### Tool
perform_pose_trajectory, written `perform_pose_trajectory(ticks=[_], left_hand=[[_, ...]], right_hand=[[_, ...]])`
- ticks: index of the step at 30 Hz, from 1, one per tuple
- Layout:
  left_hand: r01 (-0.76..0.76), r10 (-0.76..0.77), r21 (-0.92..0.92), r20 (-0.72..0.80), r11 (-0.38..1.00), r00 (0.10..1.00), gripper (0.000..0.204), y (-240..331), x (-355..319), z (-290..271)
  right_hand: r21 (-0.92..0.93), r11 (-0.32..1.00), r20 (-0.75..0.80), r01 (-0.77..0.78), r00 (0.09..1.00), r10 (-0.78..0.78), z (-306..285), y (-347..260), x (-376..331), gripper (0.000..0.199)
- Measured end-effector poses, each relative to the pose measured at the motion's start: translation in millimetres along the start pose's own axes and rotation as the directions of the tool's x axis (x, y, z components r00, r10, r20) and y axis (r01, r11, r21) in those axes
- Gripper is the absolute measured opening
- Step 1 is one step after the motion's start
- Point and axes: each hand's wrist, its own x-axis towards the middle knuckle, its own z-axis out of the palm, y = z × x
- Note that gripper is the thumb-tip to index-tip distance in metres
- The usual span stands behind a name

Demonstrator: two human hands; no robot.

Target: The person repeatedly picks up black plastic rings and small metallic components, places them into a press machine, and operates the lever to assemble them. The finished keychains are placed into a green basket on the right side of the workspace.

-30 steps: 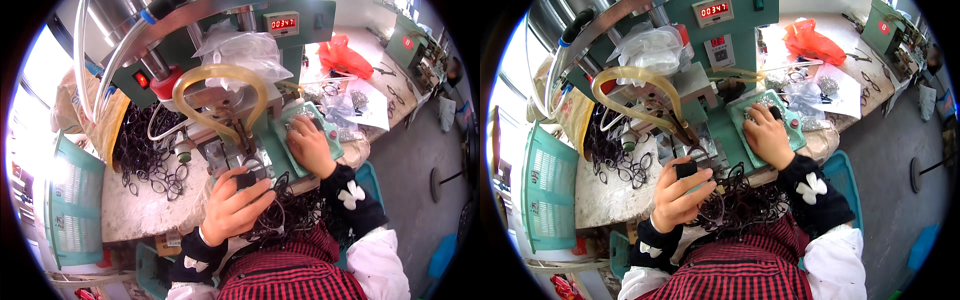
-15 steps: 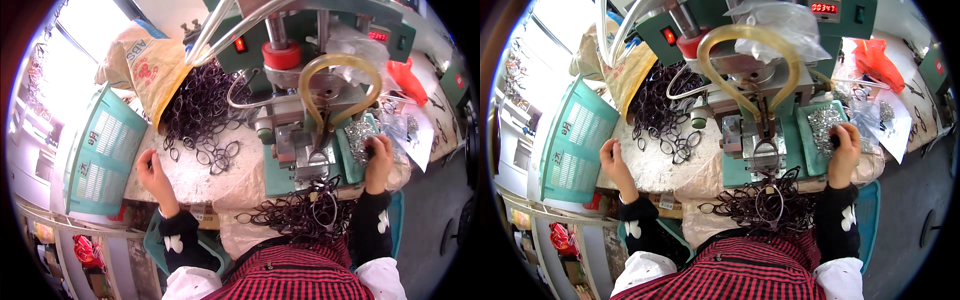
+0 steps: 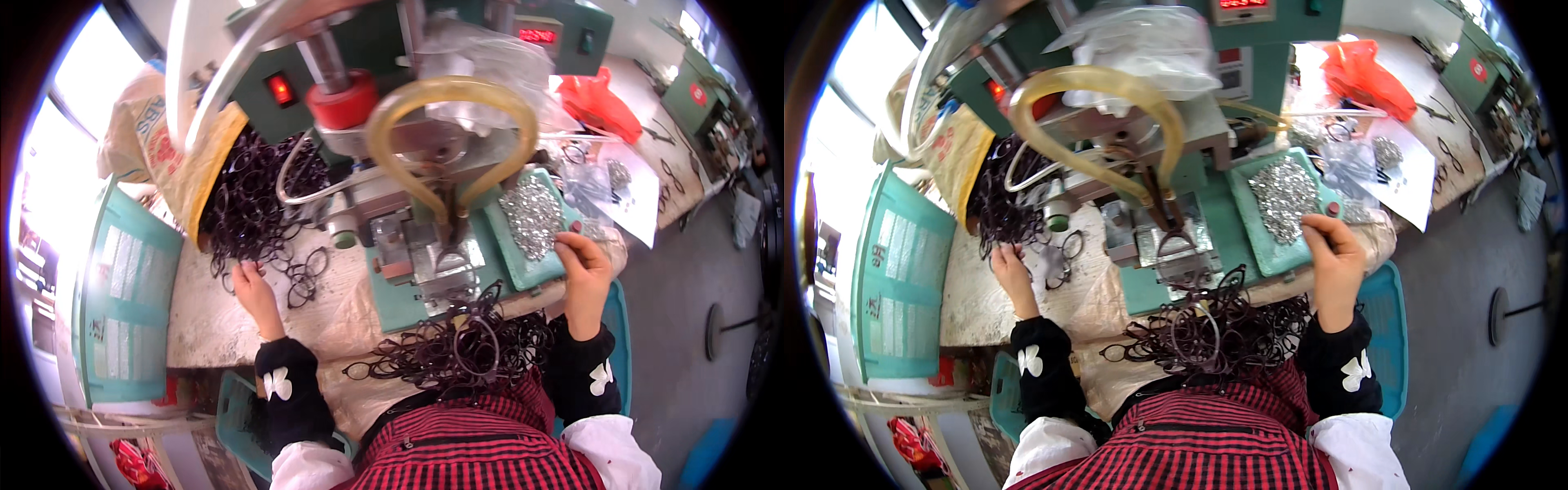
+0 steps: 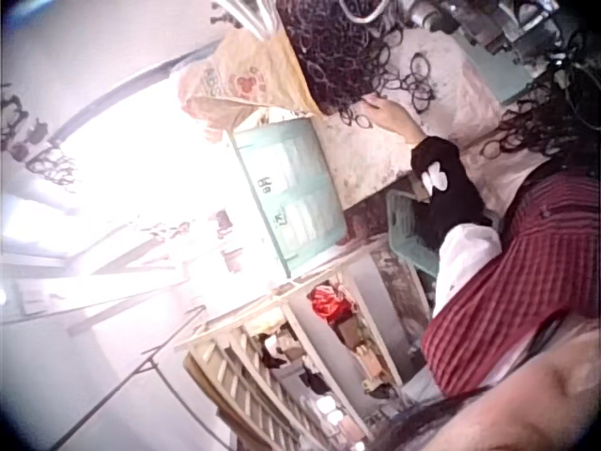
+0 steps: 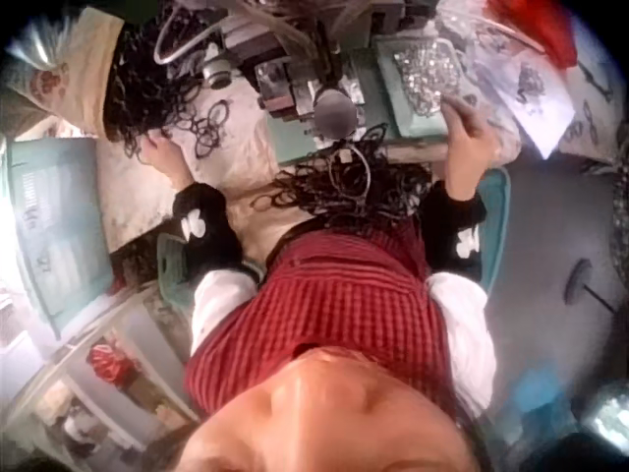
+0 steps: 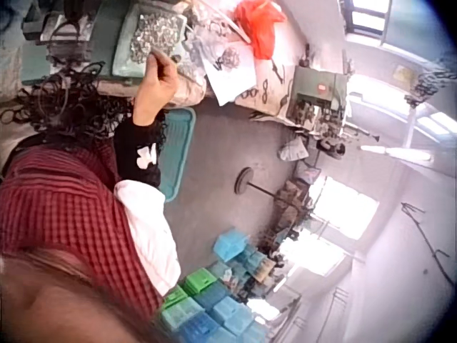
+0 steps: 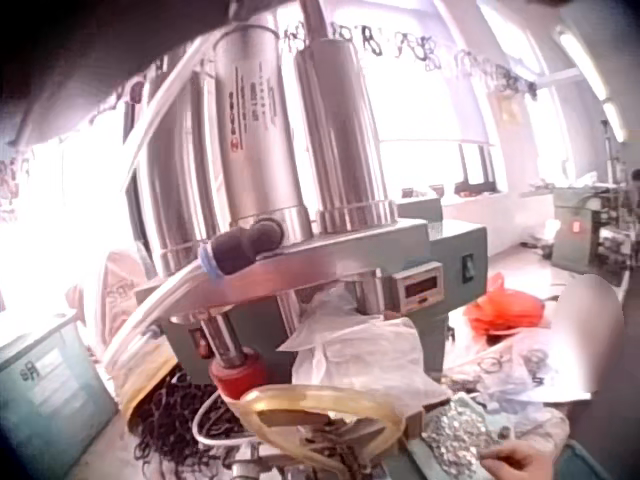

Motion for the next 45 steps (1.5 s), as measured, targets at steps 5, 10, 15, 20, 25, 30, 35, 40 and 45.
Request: perform_pose_trajectory(ticks=[5, 10, 15, 20, 25, 30, 35, 40, 45], left_hand=[[-0.128, 0.122, 0.026, 0.182, 0.991, 0.976, 0.027, 63.0, -15.8, 16.2], [0.238, -0.149, -0.23, 0.348, 0.944, 0.926, 0.019, 128.2, -73.2, 24.7], [-0.018, 0.268, -0.646, 0.291, 0.763, 0.918, 0.013, 220.5, -110.1, 33.9], [-0.297, 0.602, -0.682, 0.261, 0.668, 0.754, 0.014, 287.9, -107.2, 42.7], [-0.432, 0.678, -0.62, 0.231, 0.655, 0.697, 0.009, 265.8, -124.2, 48.8], [-0.738, 0.893, -0.542, 0.409, 0.402, 0.185, 0.031, 257.9, -147.3, 61.2], [-0.806, 0.887, -0.48, 0.448, 0.346, 0.114, 0.037, 246.9, -155.9, 65.1], [-0.792, 0.873, -0.471, 0.463, 0.389, 0.154, 0.035, 244.2, -159.6, 64.9], [-0.816, 0.841, -0.409, 0.515, 0.409, 0.165, 0.038, 242.2, -164.1, 49.1]], right_hand=[[-0.205, 0.851, 0.381, 0.484, 0.84, -0.386, 52.5, -52.7, 2.6, 0.024], [0.186, 0.974, 0.258, 0.132, 0.95, -0.178, 105.8, -54.8, -6.7, 0.05], [0.21, 0.977, 0.315, 0.019, 0.945, -0.086, 103.2, -55.1, -6.7, 0.059], [0.293, 0.95, 0.361, -0.108, 0.932, -0.005, 112.8, -70.5, -13.3, 0.062], [0.351, 0.92, 0.462, -0.176, 0.887, -0.006, 100.2, -81.3, -28.0, 0.057], [-0.452, 0.697, 0.394, 0.557, 0.825, -0.404, 58.6, -26.7, 29.1, 0.028], [-0.735, 0.441, 0.289, 0.515, 0.826, -0.483, 14.9, 35.6, 39.0, 0.012], [-0.707, 0.389, 0.322, 0.59, 0.759, -0.566, 47.5, 29.5, 55.8, 0.007], [-0.798, 0.276, 0.379, 0.536, 0.802, -0.462, 77.9, 42.9, 80.6, 0.013]])
